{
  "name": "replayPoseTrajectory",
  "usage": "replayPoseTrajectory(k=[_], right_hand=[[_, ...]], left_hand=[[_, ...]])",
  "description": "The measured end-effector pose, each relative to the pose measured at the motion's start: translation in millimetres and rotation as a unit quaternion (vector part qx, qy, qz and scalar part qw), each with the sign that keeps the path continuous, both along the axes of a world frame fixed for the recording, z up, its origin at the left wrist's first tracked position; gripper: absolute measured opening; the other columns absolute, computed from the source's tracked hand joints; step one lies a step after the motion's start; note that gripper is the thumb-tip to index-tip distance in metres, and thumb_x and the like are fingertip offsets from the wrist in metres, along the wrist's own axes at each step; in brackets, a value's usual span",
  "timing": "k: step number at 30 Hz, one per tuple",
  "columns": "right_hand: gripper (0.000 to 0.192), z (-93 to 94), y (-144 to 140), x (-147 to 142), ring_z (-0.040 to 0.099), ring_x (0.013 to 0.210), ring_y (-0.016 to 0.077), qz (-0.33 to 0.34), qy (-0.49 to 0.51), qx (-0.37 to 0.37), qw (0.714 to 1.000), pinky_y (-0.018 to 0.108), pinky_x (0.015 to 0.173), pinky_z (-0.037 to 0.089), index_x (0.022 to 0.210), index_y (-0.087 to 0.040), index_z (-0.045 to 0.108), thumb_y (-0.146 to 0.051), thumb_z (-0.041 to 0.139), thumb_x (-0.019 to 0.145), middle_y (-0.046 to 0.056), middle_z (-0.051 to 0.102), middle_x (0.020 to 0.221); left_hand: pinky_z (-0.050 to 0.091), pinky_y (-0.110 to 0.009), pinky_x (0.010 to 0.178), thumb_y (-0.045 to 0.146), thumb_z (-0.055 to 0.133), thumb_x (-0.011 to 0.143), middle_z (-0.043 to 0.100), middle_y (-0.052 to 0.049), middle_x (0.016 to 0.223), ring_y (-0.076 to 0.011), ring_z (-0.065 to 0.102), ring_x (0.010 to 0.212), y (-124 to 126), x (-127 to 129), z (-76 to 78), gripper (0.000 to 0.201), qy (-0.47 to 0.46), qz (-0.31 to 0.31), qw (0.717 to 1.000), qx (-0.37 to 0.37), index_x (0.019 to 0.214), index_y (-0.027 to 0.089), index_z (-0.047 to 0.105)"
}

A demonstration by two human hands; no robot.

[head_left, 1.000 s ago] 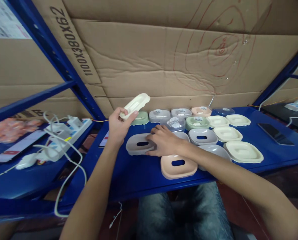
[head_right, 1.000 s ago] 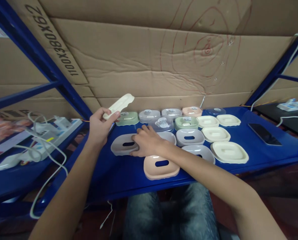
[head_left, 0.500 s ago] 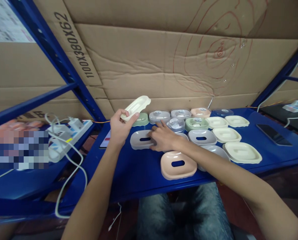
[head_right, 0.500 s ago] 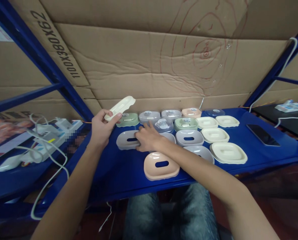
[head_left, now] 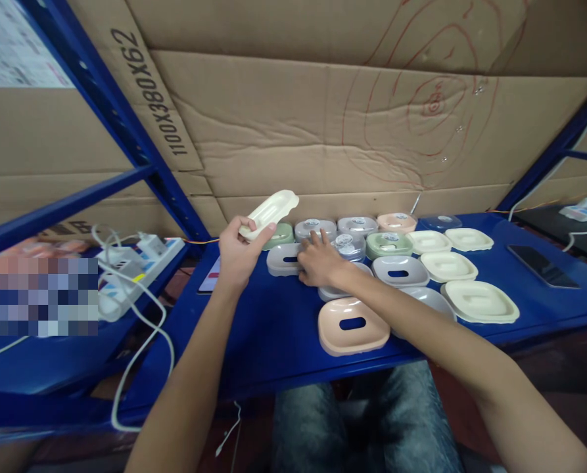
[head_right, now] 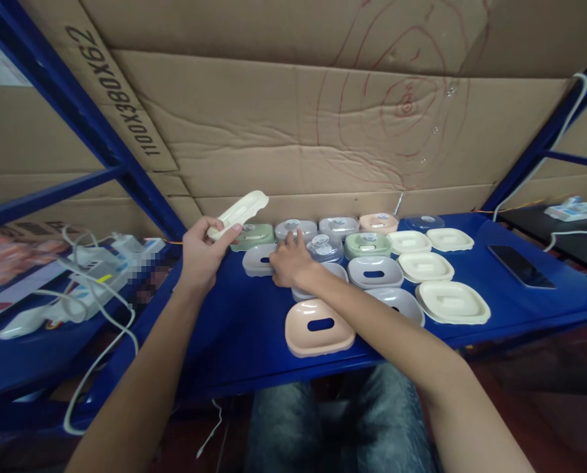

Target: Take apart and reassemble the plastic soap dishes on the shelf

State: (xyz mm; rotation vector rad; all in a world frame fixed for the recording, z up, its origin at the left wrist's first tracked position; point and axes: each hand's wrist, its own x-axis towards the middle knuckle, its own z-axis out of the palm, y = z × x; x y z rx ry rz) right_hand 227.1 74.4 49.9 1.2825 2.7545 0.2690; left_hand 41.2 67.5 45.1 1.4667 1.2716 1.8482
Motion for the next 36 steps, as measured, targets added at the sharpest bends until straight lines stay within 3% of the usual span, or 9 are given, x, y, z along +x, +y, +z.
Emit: replayPoseTrajectory(k=[10,15,17,21,25,27,29,32,36], right_hand=[[0.043,-1.4,3.6,-0.1,0.044,0.155,0.0525,-0.003,0.018,0.008,1.0,0.075,0.129,0.029,0.131,-0.008,0.079,-0.034,0.069,0.097,0.028,0.063,0.154],[0.035,12.5,7.1,21.2,0.059,0.143,0.0392,0.014,0.227,-0.072,0.971,0.061,0.128,0.037,0.122,-0.007,0.077,-0.023,0.05,0.106,0.024,0.071,0.14],[0.033,19.8,9.3,30.1,0.068,0.13,0.0308,-0.02,0.405,-0.178,0.897,0.053,0.122,0.046,0.114,-0.013,0.075,-0.023,0.044,0.108,0.017,0.078,0.125],[0.029,29.3,2.2,43.3,0.078,0.092,0.0251,-0.112,0.658,-0.367,0.648,0.045,0.095,0.063,0.109,-0.018,0.066,-0.039,0.046,0.111,0.008,0.081,0.095],[0.036,26.6,-13.7,54.1,0.078,0.072,0.0244,-0.069,0.734,-0.432,0.519,0.04,0.071,0.067,0.105,-0.019,0.064,-0.051,0.048,0.11,0.007,0.078,0.083],[0.047,21.7,-19.1,59.3,0.078,0.069,0.0245,-0.044,0.761,-0.437,0.477,0.039,0.067,0.067,0.102,-0.02,0.063,-0.064,0.046,0.109,0.006,0.076,0.077],[0.052,16.1,-22.4,64.2,0.077,0.066,0.0227,-0.029,0.775,-0.401,0.488,0.035,0.063,0.066,0.101,-0.021,0.061,-0.073,0.056,0.103,0.004,0.074,0.073],[0.051,9.9,-25.2,75.4,0.074,0.059,0.0191,-0.017,0.768,-0.33,0.548,0.029,0.056,0.062,0.096,-0.023,0.061,-0.07,0.08,0.089,0.0,0.072,0.071],[0.048,12.3,-25.8,121.6,0.07,0.055,0.02,-0.06,0.758,-0.237,0.604,0.033,0.054,0.06,0.087,-0.024,0.061,-0.067,0.081,0.084,-0.002,0.063,0.064]], left_hand=[[0.038,-0.025,0.062,0.049,0.09,0.069,0.061,0.003,0.073,-0.0141,0.057,0.065,0.1,-1.5,-1.1,0.046,0.012,0.006,1.0,-0.019,0.082,0.023,0.054],[0.041,-0.026,0.066,0.046,0.091,0.071,0.062,0.003,0.08,-0.0143,0.057,0.07,-1.3,0.8,-1.1,0.045,0.018,-0.024,1.0,-0.002,0.083,0.023,0.054],[0.045,-0.027,0.071,0.044,0.091,0.072,0.065,0.0,0.09,-0.016,0.06,0.08,-2.7,2.9,-0.6,0.043,0.034,-0.053,0.998,0.017,0.085,0.023,0.056],[0.052,-0.033,0.092,0.042,0.09,0.075,0.069,-0.004,0.111,-0.0228,0.066,0.107,-7.5,9.9,0.8,0.04,0.096,-0.124,0.986,0.057,0.09,0.023,0.059],[0.053,-0.041,0.105,0.041,0.09,0.078,0.069,-0.009,0.129,-0.0282,0.066,0.125,-13.3,18.7,-1.0,0.039,0.144,-0.166,0.973,0.065,0.095,0.023,0.06],[0.053,-0.043,0.107,0.04,0.091,0.079,0.069,-0.01,0.133,-0.0299,0.067,0.128,-15.4,22.0,-4.2,0.04,0.172,-0.163,0.969,0.07,0.097,0.024,0.06],[0.053,-0.046,0.11,0.039,0.091,0.081,0.068,-0.01,0.139,-0.0314,0.066,0.132,-17.0,24.3,-7.8,0.038,0.213,-0.155,0.961,0.08,0.1,0.024,0.062],[0.051,-0.052,0.116,0.041,0.092,0.084,0.064,-0.012,0.152,-0.0344,0.062,0.141,-19.9,26.9,-11.4,0.037,0.276,-0.149,0.945,0.089,0.106,0.025,0.067],[0.058,-0.051,0.112,0.047,0.09,0.087,0.054,-0.014,0.167,-0.0361,0.057,0.151,-23.5,28.4,-10.4,0.051,0.289,-0.183,0.936,0.082,0.129,0.028,0.068]])
